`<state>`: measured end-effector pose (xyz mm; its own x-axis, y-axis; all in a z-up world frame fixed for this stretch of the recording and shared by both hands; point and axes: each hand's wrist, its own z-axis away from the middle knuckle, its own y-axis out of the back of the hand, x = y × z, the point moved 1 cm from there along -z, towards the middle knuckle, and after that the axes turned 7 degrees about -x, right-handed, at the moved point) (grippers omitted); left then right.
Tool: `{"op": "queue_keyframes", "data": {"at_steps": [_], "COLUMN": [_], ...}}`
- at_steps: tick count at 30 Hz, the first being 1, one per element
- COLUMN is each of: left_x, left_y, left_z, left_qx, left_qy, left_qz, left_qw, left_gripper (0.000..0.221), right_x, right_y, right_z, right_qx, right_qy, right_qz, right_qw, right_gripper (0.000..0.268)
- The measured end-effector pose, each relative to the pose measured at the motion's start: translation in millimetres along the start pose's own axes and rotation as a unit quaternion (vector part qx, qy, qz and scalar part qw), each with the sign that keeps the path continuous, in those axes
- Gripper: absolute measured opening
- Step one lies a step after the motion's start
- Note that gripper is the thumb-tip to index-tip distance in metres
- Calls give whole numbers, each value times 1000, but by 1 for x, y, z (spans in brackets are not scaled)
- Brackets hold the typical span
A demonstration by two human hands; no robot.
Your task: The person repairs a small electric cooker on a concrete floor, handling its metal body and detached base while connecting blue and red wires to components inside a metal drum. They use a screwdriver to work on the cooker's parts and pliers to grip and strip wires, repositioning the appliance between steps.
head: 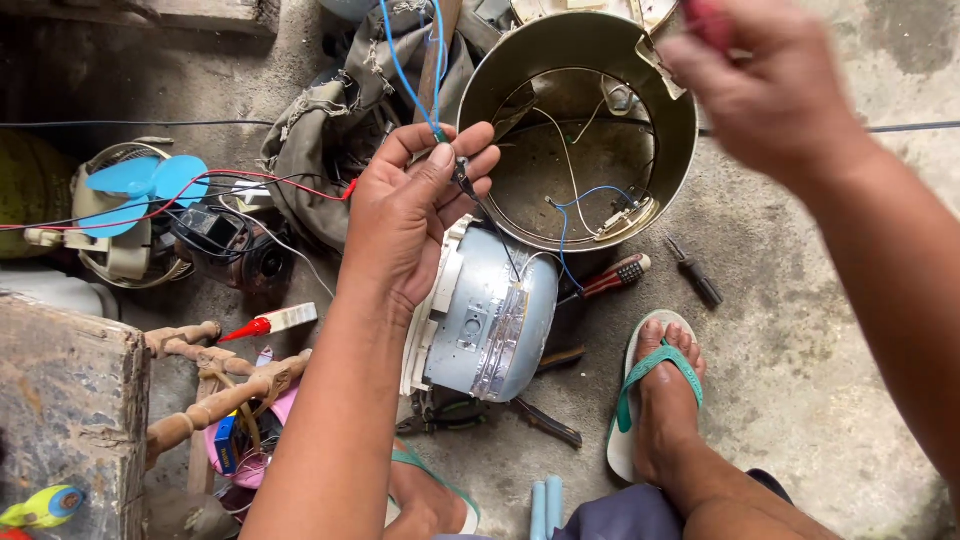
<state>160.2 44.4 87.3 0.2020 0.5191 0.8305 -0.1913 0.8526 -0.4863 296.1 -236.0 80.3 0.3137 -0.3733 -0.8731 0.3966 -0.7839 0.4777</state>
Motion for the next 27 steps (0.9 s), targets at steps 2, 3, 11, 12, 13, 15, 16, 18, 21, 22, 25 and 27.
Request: {"op": "queue_keyframes", "data": {"at_steps": [2, 3, 11, 12, 13, 15, 16, 18, 21, 22, 25, 27], "left_x": [-4, -7, -22, -22, -24, -26, -26, -27, -29, -29, -31, -31], "left_y": [4, 6, 18, 18, 18, 15, 13, 10, 12, 13, 15, 13], "left_z": [0, 0, 1, 1, 2, 2, 3, 3, 2, 1, 2, 1], "left_qx": [14, 14, 54, 56, 52, 46, 43, 40, 43, 43, 49, 50], "left_qy": [-15, -11, -70, -72, -71, -69, -68, -64, -68, -66, -60, -55], "left_qz": [19, 17, 75, 76, 85, 95, 96, 98, 91, 90, 85, 84], "left_qw": [1000, 1000, 993, 993, 993, 992, 992, 992, 993, 993, 993, 994], "left_gripper": [19, 19, 18, 18, 19, 19, 19, 20, 20, 20, 21, 20], "right_x": [1, -8, -26, -27, -27, -28, -29, -31, -33, -33, -35, -36], "right_y": [-25, -37, -81, -83, -84, -85, -85, -85, -87, -87, -91, -93], "right_z": [-8, -5, 54, 58, 65, 73, 75, 79, 77, 75, 74, 74], "right_qx": [-47, -45, -76, -78, -69, -61, -52, -44, -38, -39, -45, -47], "right_qy": [120, 117, 135, 137, 144, 149, 160, 169, 183, 183, 173, 164], "right_qz": [147, 144, 157, 157, 180, 206, 217, 228, 230, 232, 232, 233], "right_qw": [981, 982, 975, 975, 970, 965, 961, 958, 955, 955, 956, 957], "right_gripper": [33, 33, 29, 29, 30, 30, 31, 31, 31, 30, 27, 25]}}
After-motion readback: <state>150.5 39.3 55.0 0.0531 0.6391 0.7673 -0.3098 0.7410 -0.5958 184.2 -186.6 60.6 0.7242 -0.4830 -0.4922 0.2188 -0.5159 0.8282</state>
